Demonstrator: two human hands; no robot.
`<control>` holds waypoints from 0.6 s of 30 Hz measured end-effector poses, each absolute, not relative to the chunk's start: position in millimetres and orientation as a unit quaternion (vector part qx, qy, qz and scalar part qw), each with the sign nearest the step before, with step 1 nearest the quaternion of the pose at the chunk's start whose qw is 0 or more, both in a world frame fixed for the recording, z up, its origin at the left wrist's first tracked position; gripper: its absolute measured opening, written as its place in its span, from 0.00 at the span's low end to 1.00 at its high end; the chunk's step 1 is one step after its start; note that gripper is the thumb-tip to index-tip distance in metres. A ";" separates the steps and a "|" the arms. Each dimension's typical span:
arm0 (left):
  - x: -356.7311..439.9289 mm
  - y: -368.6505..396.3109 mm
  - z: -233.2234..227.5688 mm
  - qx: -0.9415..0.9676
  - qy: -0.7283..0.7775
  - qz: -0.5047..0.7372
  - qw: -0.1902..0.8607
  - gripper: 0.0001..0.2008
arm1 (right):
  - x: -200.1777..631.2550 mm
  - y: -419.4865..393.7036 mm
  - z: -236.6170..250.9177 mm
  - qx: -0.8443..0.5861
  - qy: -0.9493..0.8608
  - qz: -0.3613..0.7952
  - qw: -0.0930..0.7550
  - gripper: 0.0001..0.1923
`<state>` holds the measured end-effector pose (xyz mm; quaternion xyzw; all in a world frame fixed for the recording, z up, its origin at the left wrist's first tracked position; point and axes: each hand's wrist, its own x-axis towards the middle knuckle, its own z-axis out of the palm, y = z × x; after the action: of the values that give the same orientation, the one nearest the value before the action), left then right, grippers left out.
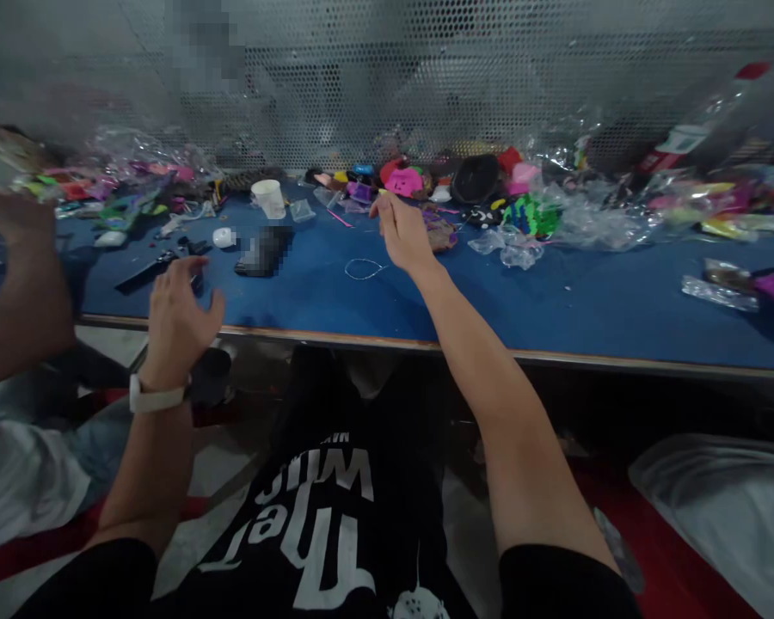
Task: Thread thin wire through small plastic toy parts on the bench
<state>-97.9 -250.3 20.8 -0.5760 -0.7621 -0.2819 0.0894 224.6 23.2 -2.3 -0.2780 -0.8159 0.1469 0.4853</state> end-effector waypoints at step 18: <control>-210.0 -174.2 3.4 -0.418 -0.885 -0.201 0.042 0.31 | 220.2 10.3 1.9 -0.317 -0.856 0.088 0.399 0.44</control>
<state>-210.0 -174.2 3.4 -0.4180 -0.8849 -0.2011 0.0424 220.2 10.3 1.9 -0.3173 -0.8556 0.0881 0.3994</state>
